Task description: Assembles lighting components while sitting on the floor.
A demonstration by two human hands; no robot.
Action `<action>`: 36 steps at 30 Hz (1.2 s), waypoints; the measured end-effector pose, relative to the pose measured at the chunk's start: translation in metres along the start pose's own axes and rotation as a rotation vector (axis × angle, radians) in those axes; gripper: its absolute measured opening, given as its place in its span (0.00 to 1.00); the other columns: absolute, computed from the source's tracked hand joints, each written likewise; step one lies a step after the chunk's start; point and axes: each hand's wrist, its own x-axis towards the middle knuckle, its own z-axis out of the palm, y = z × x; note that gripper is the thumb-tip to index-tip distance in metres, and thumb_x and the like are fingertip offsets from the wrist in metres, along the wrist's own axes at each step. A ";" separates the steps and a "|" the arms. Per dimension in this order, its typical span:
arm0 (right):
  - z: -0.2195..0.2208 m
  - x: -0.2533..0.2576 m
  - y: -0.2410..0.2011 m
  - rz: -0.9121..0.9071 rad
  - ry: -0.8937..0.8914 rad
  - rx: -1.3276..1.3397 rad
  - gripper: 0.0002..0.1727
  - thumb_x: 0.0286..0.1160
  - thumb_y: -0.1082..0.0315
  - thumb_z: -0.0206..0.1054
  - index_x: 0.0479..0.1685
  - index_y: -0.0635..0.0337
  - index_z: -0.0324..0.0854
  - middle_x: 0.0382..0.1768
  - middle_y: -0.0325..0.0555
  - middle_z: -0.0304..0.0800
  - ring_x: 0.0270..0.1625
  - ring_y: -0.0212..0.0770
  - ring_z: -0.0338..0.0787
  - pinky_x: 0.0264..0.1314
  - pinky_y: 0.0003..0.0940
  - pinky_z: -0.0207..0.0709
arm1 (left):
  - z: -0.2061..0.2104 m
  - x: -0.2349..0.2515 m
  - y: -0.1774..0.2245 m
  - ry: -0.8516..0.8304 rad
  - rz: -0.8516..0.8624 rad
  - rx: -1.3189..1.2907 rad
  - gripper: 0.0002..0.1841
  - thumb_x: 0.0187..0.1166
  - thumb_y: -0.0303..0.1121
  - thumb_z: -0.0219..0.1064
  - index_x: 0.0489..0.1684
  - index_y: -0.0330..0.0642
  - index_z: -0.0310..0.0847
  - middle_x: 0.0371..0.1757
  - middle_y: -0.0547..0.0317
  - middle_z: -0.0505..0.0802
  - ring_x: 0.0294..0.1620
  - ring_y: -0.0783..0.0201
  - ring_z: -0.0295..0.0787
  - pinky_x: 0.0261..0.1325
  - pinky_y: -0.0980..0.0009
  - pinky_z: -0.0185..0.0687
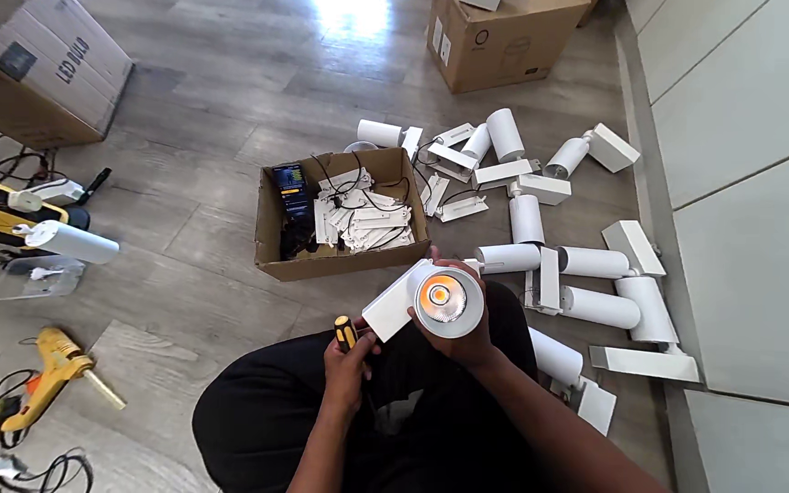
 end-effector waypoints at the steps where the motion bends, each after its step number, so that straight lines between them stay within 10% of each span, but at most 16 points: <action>1: 0.002 -0.003 0.005 0.013 -0.011 0.008 0.51 0.43 0.55 0.92 0.74 0.66 0.72 0.67 0.62 0.87 0.80 0.59 0.78 0.85 0.57 0.72 | -0.002 0.002 -0.003 0.005 -0.007 -0.007 0.18 0.77 0.24 0.67 0.64 0.29 0.81 0.35 0.46 0.94 0.17 0.67 0.83 0.12 0.77 0.72; 14: 0.007 -0.011 0.020 -0.032 -0.059 0.082 0.48 0.47 0.56 0.90 0.76 0.50 0.70 0.69 0.56 0.85 0.81 0.60 0.75 0.83 0.61 0.72 | -0.003 0.012 -0.010 0.006 -0.057 0.003 0.16 0.77 0.23 0.67 0.62 0.28 0.80 0.32 0.45 0.93 0.18 0.64 0.85 0.12 0.75 0.75; 36: 0.007 -0.010 0.015 -0.034 -0.056 0.053 0.47 0.45 0.52 0.90 0.73 0.53 0.72 0.68 0.60 0.84 0.78 0.61 0.80 0.76 0.59 0.81 | -0.005 0.012 -0.013 -0.031 -0.053 0.003 0.17 0.77 0.23 0.67 0.62 0.28 0.81 0.35 0.45 0.94 0.19 0.64 0.86 0.14 0.75 0.77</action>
